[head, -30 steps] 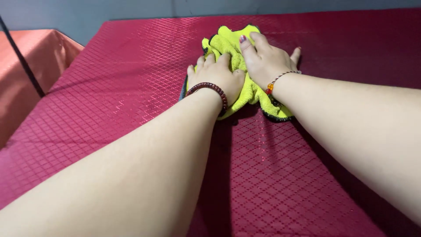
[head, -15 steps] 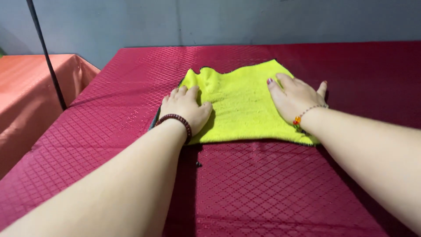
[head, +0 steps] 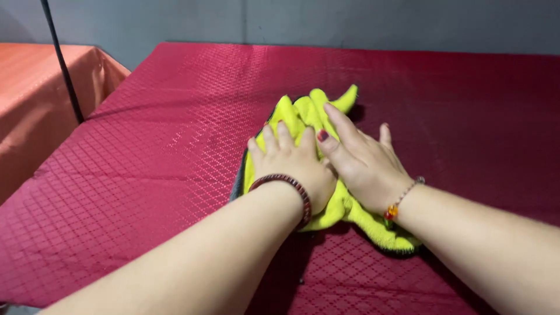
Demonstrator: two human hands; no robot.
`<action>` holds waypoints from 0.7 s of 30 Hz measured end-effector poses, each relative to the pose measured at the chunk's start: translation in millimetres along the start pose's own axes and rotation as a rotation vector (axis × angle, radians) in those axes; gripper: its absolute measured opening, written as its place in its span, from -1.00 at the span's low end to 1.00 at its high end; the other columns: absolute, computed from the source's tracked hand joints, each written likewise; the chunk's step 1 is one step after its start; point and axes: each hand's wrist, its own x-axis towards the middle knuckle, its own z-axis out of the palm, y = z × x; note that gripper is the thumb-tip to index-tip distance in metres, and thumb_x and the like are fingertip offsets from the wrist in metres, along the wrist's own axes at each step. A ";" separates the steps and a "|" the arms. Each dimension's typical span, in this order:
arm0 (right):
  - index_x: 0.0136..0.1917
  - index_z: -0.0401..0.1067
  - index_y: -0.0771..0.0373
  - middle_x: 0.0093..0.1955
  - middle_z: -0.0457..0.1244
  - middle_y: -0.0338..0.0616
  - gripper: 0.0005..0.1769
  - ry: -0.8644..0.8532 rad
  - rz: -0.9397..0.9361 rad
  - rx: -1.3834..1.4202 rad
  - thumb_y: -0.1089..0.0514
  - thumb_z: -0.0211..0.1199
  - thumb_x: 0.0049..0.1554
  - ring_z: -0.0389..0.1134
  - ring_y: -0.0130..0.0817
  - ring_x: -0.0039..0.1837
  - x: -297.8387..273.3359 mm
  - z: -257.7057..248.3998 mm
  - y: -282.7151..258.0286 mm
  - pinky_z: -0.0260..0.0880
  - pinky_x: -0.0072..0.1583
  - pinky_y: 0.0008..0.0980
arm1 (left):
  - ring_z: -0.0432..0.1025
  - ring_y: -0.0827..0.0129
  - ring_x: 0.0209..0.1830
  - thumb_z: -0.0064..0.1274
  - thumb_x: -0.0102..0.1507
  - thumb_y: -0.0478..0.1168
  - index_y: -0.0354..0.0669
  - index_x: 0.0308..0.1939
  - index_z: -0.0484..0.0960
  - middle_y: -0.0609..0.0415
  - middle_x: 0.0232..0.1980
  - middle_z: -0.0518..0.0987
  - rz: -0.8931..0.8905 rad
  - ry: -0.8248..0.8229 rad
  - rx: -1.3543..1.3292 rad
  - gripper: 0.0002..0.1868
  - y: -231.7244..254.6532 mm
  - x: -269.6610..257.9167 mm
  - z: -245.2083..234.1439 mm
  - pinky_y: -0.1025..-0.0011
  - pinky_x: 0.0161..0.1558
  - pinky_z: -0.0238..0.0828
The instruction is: Wiping a table covered with a red tablecloth using a yellow cloth.
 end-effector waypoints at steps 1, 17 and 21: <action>0.74 -0.23 0.05 0.21 0.46 -0.15 -0.10 -0.009 0.004 0.005 -0.43 -0.39 0.31 0.14 -0.20 0.59 6.7 -2.3 -4.5 -0.69 0.55 0.38 | -0.39 -0.19 0.61 -0.32 0.33 0.21 0.02 0.54 -0.02 -0.28 0.61 -0.21 -0.005 -0.010 0.001 -0.24 -0.4 8.5 3.7 -0.21 0.46 -0.54; 0.64 -0.06 -0.08 0.43 0.24 -0.05 -0.22 0.146 0.326 -0.118 -0.40 -0.39 0.28 0.08 0.07 0.55 108.2 -15.4 46.6 -0.62 0.56 0.32 | 0.11 0.13 0.51 -0.15 0.24 0.22 0.09 0.38 0.40 -0.05 0.45 0.31 -0.020 0.203 -0.200 -0.33 -19.1 104.1 -8.3 0.06 0.49 -0.13; 0.62 -0.02 -0.01 0.54 0.13 -0.08 -0.24 0.124 0.371 -0.220 -0.35 -0.36 0.29 0.07 0.04 0.57 95.9 -26.8 58.1 -0.61 0.54 0.39 | 0.37 0.11 0.33 -0.12 0.26 0.14 0.02 0.29 0.53 -0.08 0.29 0.53 -0.035 0.260 -0.220 -0.43 -36.6 104.4 -5.4 0.18 0.41 0.14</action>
